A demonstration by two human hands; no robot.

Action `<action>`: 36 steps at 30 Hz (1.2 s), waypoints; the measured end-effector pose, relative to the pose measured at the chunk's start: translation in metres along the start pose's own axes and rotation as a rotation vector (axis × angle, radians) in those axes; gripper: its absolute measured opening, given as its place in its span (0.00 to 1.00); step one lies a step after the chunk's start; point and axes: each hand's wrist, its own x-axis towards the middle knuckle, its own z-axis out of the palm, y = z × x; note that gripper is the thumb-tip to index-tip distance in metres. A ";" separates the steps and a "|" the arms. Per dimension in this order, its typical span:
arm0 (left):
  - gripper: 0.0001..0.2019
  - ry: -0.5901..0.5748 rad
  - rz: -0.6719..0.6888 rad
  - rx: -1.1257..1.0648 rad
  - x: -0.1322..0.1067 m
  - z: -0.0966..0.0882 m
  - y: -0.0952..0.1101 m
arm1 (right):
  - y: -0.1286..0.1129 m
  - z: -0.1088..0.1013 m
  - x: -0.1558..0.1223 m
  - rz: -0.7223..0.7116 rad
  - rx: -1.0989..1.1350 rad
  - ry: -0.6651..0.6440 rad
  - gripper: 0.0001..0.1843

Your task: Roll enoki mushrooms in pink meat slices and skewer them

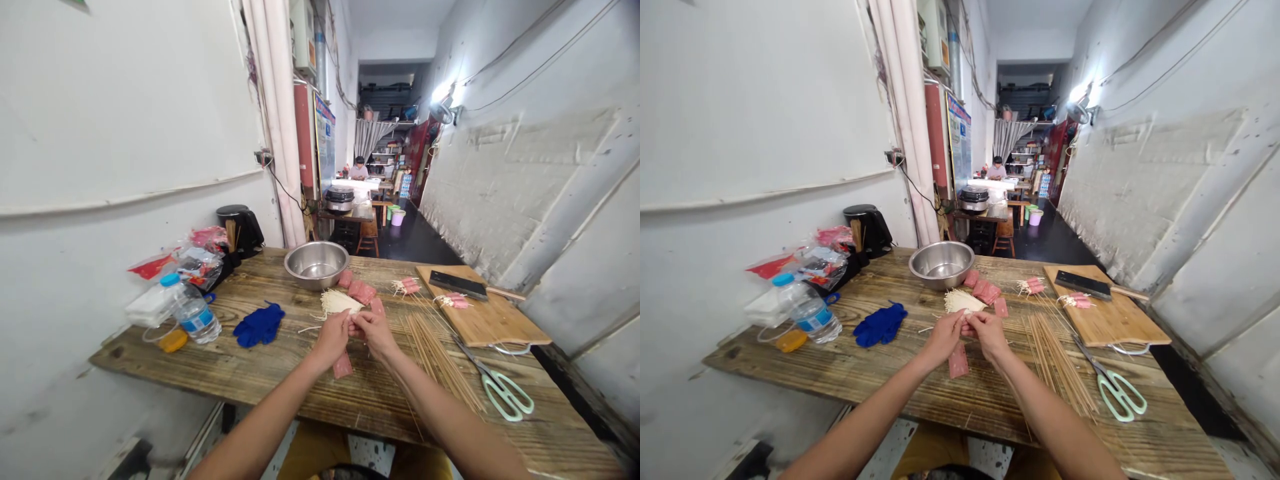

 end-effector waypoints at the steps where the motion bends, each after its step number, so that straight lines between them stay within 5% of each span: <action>1: 0.15 -0.038 -0.003 -0.009 0.000 -0.002 -0.003 | 0.004 -0.002 0.000 -0.014 -0.033 -0.012 0.25; 6: 0.18 -0.292 -0.302 -0.341 -0.001 -0.015 -0.023 | 0.005 -0.019 0.000 -0.197 -0.595 -0.158 0.18; 9: 0.22 -0.414 -0.413 -0.437 -0.006 -0.019 -0.032 | 0.000 -0.021 -0.002 -0.422 -0.849 -0.235 0.24; 12: 0.24 -0.517 -0.497 -0.565 -0.011 -0.024 -0.036 | -0.002 -0.015 -0.005 -0.559 -1.014 -0.428 0.12; 16: 0.21 -0.611 -0.624 -0.814 -0.019 -0.030 -0.040 | 0.002 -0.008 -0.007 -0.535 -1.072 -0.499 0.07; 21: 0.20 -0.591 -0.693 -0.843 -0.029 -0.029 -0.047 | 0.016 -0.008 -0.011 -0.475 -1.044 -0.481 0.09; 27: 0.22 -0.273 -0.515 -0.571 -0.040 -0.014 -0.060 | 0.034 -0.015 -0.010 -0.475 -0.914 -0.360 0.06; 32: 0.12 -0.043 -0.190 -0.298 -0.059 0.000 -0.075 | 0.053 -0.026 -0.011 -0.541 -0.898 -0.439 0.06; 36: 0.09 0.025 0.073 -0.098 -0.072 0.008 -0.085 | 0.067 -0.032 -0.013 -0.688 -0.905 -0.489 0.09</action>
